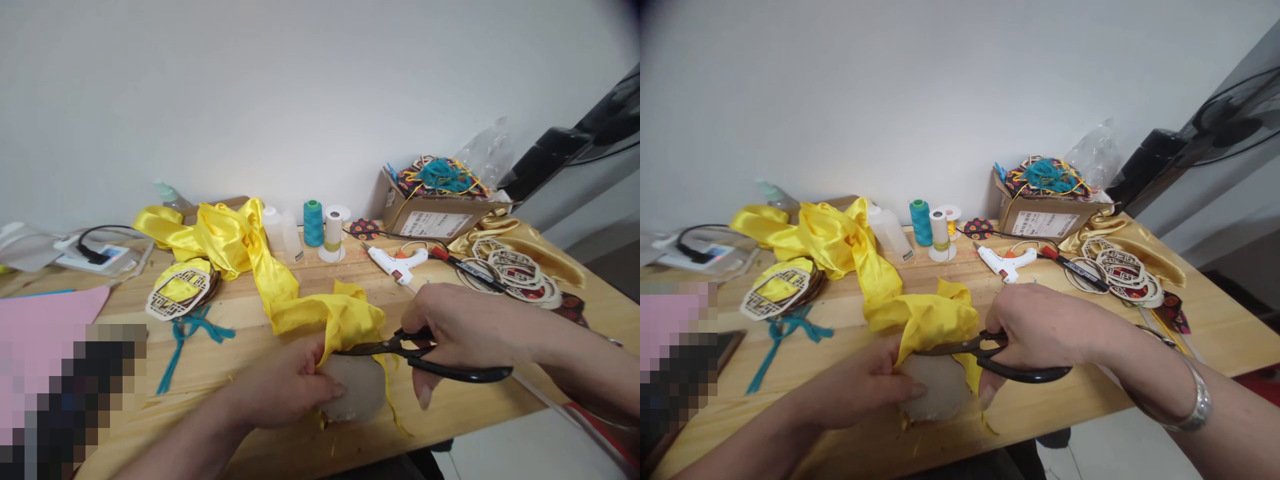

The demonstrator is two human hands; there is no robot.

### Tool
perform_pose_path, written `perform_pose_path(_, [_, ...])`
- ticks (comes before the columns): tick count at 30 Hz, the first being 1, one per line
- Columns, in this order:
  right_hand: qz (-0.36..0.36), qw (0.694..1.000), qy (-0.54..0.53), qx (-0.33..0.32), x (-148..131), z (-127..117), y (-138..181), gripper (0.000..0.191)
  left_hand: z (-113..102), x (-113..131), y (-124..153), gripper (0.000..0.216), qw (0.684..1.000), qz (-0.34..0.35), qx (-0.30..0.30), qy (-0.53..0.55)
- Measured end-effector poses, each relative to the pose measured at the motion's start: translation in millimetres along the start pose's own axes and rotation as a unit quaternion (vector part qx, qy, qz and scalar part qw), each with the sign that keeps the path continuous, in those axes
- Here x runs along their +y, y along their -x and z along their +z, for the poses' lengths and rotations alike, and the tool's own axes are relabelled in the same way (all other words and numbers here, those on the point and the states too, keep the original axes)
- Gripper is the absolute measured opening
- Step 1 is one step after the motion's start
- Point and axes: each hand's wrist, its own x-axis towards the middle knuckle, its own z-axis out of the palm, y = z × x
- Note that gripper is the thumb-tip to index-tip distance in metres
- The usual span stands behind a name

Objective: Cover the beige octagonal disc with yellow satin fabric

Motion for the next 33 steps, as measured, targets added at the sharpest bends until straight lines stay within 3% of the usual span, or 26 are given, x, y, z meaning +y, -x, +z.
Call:
perform_pose_path(8, [0.010,0.999,-0.038,-0.029,0.7,0.7,0.3,0.050,-3.9,-2.0,-1.7,0.038,0.999,-0.002,-0.005,-0.035])
perform_pose_path(17, [0.003,0.999,-0.036,-0.011,1.1,2.2,-1.0,0.043,-4.2,-2.0,-0.4,0.041,0.997,0.000,0.000,-0.074])
perform_pose_path(33, [-0.026,0.997,0.078,0.012,7.4,-0.3,0.1,0.053,-5.1,-2.5,0.2,0.040,0.999,-0.006,-0.006,-0.050])
